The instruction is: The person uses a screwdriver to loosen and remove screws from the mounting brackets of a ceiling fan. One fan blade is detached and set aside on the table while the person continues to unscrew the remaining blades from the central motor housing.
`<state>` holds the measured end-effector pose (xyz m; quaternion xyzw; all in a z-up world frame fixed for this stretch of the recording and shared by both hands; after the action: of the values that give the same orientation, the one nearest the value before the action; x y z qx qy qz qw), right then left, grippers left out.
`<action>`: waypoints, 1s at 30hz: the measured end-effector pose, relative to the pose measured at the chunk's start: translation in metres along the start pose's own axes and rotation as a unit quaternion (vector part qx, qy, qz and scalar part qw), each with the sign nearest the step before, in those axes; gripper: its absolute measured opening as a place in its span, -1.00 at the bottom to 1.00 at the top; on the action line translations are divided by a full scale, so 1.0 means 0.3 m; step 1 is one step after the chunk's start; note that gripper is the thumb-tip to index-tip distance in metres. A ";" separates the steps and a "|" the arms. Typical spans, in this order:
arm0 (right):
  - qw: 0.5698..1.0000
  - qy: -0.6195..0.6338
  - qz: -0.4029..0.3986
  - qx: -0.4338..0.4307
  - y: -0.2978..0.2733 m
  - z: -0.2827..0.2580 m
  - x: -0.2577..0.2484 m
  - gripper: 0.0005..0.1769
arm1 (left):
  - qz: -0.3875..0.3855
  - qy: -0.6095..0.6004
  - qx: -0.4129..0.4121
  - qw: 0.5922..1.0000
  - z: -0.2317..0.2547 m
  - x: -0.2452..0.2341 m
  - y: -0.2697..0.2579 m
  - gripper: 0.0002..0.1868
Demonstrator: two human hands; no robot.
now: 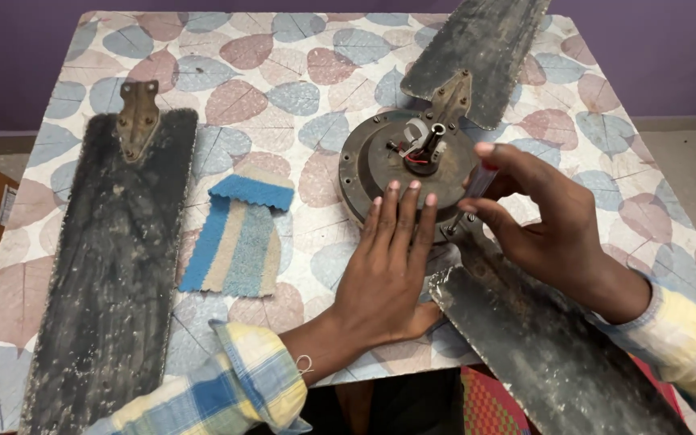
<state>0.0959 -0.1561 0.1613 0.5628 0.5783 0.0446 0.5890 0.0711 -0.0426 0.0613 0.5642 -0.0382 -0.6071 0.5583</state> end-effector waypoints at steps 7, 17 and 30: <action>0.999 0.027 0.030 0.034 -0.025 0.007 -0.021 -0.23 | 0.010 -0.004 0.001 1.000 0.012 -0.002 -0.004 0.47; 0.997 0.031 0.035 0.055 -0.028 0.025 -0.016 -0.22 | -0.024 0.025 0.014 0.999 -0.006 0.046 -0.015 0.56; 0.991 0.084 0.039 0.098 -0.033 0.045 -0.009 -0.28 | -0.040 0.048 0.027 0.998 -0.004 0.063 -0.021 0.52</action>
<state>0.0988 -0.1699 0.1519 0.6341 0.6049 0.0584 0.4781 0.0731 -0.0532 0.0445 0.6090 -0.0050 -0.5997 0.5190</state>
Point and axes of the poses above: each hand's wrist, its own y-axis towards the middle knuckle, its own x-axis out of the palm, z = x × y, the point moved 10 cm from there along y, towards the middle knuckle, and after that the axes turned 10 degrees about z, right-handed, at the moved point
